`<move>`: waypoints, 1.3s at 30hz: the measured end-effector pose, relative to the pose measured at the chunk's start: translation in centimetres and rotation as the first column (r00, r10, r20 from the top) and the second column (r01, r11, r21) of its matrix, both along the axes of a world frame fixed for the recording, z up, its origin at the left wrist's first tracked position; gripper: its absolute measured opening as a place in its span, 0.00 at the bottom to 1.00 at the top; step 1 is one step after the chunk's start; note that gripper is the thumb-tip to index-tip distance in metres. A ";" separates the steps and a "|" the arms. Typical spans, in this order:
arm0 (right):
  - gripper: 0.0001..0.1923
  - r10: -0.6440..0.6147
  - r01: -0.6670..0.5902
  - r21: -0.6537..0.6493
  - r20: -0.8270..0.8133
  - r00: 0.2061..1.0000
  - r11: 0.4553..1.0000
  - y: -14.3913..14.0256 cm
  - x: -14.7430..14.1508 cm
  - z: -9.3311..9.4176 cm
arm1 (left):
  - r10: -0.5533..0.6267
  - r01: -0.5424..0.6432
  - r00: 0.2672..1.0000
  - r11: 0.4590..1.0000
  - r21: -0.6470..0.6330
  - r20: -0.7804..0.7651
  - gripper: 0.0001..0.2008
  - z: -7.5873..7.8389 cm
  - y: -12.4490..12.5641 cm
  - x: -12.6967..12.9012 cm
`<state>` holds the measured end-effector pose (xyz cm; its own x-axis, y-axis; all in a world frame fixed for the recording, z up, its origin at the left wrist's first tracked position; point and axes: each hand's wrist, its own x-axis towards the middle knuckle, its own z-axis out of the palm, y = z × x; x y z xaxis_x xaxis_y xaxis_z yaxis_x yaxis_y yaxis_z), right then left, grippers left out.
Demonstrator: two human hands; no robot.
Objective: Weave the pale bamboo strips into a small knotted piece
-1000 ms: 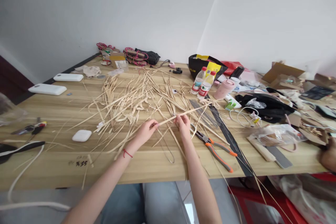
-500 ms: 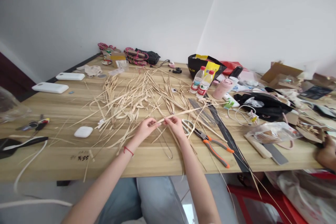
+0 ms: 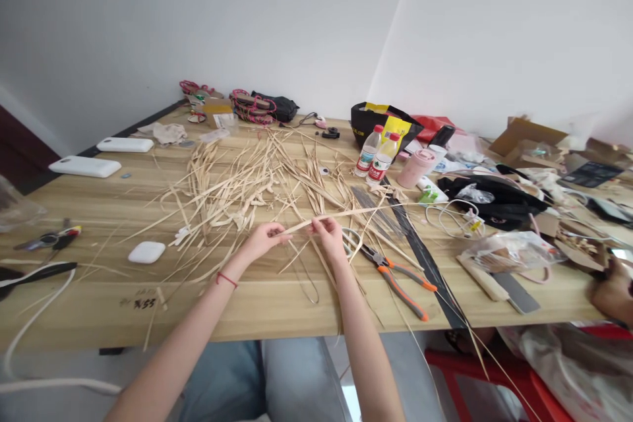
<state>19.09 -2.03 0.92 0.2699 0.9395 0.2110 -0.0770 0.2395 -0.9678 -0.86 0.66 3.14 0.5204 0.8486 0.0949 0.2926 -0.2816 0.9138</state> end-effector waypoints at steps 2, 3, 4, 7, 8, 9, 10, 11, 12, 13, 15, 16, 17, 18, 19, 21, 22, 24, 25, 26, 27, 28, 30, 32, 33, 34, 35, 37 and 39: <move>0.14 -0.002 0.002 0.012 0.008 1.000 1.000 -0.1 -0.1 0.1 | -0.007 0.007 1.000 1.000 -0.010 -0.003 0.16 -0.1 0.3 -0.3; 0.14 -0.007 0.006 0.015 0.017 1.000 1.000 -0.2 -0.2 0.2 | -0.006 0.006 1.000 1.000 -0.010 -0.008 0.16 -0.1 0.3 -0.4; 0.14 -0.011 0.011 0.015 0.028 1.000 1.000 -0.3 -0.3 0.3 | -0.005 0.005 1.000 1.000 -0.006 -0.012 0.15 -0.1 0.4 -0.6; 0.14 -0.023 0.022 0.010 0.050 0.998 1.000 -0.5 -0.5 0.6 | 0.005 -0.005 0.999 1.000 0.026 -0.033 0.14 -0.1 0.3 -0.8; 0.14 -0.020 0.019 0.011 0.052 0.998 1.000 -0.5 -0.6 0.6 | 0.011 -0.009 0.999 0.999 0.038 -0.041 0.14 -0.1 0.3 -0.9; 0.14 -0.012 0.011 0.013 0.054 0.998 1.000 -0.5 -0.7 0.6 | 0.012 -0.010 0.999 0.999 0.048 -0.048 0.13 -0.1 0.2 -0.9; 0.14 -0.003 0.002 0.016 0.057 0.998 1.000 -0.5 -0.8 0.6 | 0.013 -0.009 0.998 0.998 0.059 -0.056 0.13 -0.2 0.1 -1.0; 0.14 0.005 -0.007 0.019 0.060 0.998 1.000 -0.6 -0.8 0.6 | 0.013 -0.008 0.998 0.997 0.071 -0.068 0.13 -0.2 0.1 -1.1; 0.14 0.006 -0.008 0.025 0.061 0.998 1.000 -0.6 -0.8 0.6 | 0.014 -0.007 0.996 0.996 0.085 -0.083 0.13 -0.3 0.1 -1.2; 0.13 -0.005 0.003 0.034 0.056 0.998 0.999 -0.6 -0.8 0.6 | 0.021 -0.010 0.995 0.995 0.103 -0.102 0.13 -0.3 0.1 -1.4; 0.13 -0.052 0.050 0.056 0.030 0.998 0.997 -0.7 -0.5 0.7 | 0.051 -0.029 0.988 0.988 0.149 -0.148 0.12 -0.3 0.2 -1.8; 0.12 -0.075 0.074 0.067 0.013 0.997 0.995 -0.7 -0.4 0.7 | 0.076 -0.045 0.982 0.983 0.176 -0.170 0.12 -0.3 0.2 -2.0; 0.12 -0.094 0.095 0.077 -0.004 0.996 0.993 -0.7 -0.1 0.7 | 0.104 -0.065 0.977 0.977 0.205 -0.187 0.11 -0.3 0.3 -2.2; 0.12 -0.109 0.110 0.085 -0.020 0.994 0.990 -0.7 0.1 0.8 | 0.132 -0.084 0.971 0.969 0.233 -0.197 0.11 -0.4 0.4 -2.4; 0.12 -0.122 0.124 0.090 -0.033 0.992 0.988 -0.6 0.3 0.8 | 0.160 -0.105 0.966 0.960 0.261 -0.202 0.11 -0.4 0.5 -2.6; 0.13 -0.159 0.164 0.094 -0.056 0.986 0.982 -0.5 0.6 0.8 | 0.235 -0.167 0.953 0.934 0.316 -0.191 0.11 -0.6 0.7 -3.1; 0.13 -0.187 0.193 0.095 -0.068 0.980 0.977 -0.5 0.8 0.8 | 0.282 -0.209 0.943 0.916 0.342 -0.178 0.10 -0.8 0.8 -3.3; 0.13 -0.244 0.253 0.094 -0.102 0.964 0.963 -0.4 1.0 0.8 | 0.395 -0.318 0.909 0.865 0.388 -0.135 0.09 -1.1 1.1 -4.0; 0.13 -0.267 0.279 0.089 -0.124 0.956 0.956 -0.3 1.0 0.7 | 0.451 -0.379 0.887 0.833 0.404 -0.099 0.09 -1.3 1.3 -4.3; 0.13 -0.286 0.300 0.079 -0.147 0.947 0.951 -0.3 1.1 0.7 | 0.510 -0.440 0.858 0.793 0.421 -0.063 0.08 -1.4 1.5 -4.6; 0.14 -0.302 0.317 0.066 -0.170 0.938 0.946 -0.3 1.1 0.7 | 0.573 -0.502 0.819 0.739 0.449 -0.028 0.07 -1.4 1.7 -4.9; 0.14 -0.315 0.330 0.050 -0.190 0.930 0.943 -0.2 1.1 0.6 | 0.632 -0.558 0.774 0.671 0.488 0.016 0.08 -1.4 1.8 -5.1; 0.15 -0.331 0.343 0.018 -0.218 0.918 0.939 -0.1 1.0 0.5 | 0.713 -0.633 0.694 0.534 0.560 0.105 0.16 -1.2 1.9 -5.3; 0.15 -0.327 0.334 -0.007 -0.225 0.918 0.942 -0.1 0.9 0.4 | 0.714 -0.642 0.680 0.469 0.607 0.166 0.20 -0.8 1.9 -5.2; 0.16 -0.322 0.326 -0.021 -0.222 0.920 0.945 -0.1 0.7 0.4 | 0.693 -0.627 0.698 0.469 0.622 0.181 0.18 -0.6 1.7 -5.0; 0.16 -0.317 0.317 -0.035 -0.217 0.923 0.948 -0.1 0.6 0.4 | 0.664 -0.603 0.724 0.480 0.637 0.186 0.14 -0.5 1.6 -4.8; 0.16 -0.311 0.307 -0.051 -0.211 0.927 0.950 -0.1 0.4 0.4 | 0.634 -0.577 0.751 0.492 0.652 0.186 0.08 -0.3 1.4 -4.5; 0.17 -0.291 0.281 -0.080 -0.205 0.934 0.956 -0.1 0.1 0.3 | 0.567 -0.506 0.807 0.525 0.684 0.162 0.04 -0.2 0.9 -3.9; 0.17 -0.256 0.240 -0.097 -0.217 0.942 0.966 -0.2 -0.2 0.3 | 0.506 -0.423 0.855 0.553 0.718 0.114 0.06 0.0 0.3 -3.2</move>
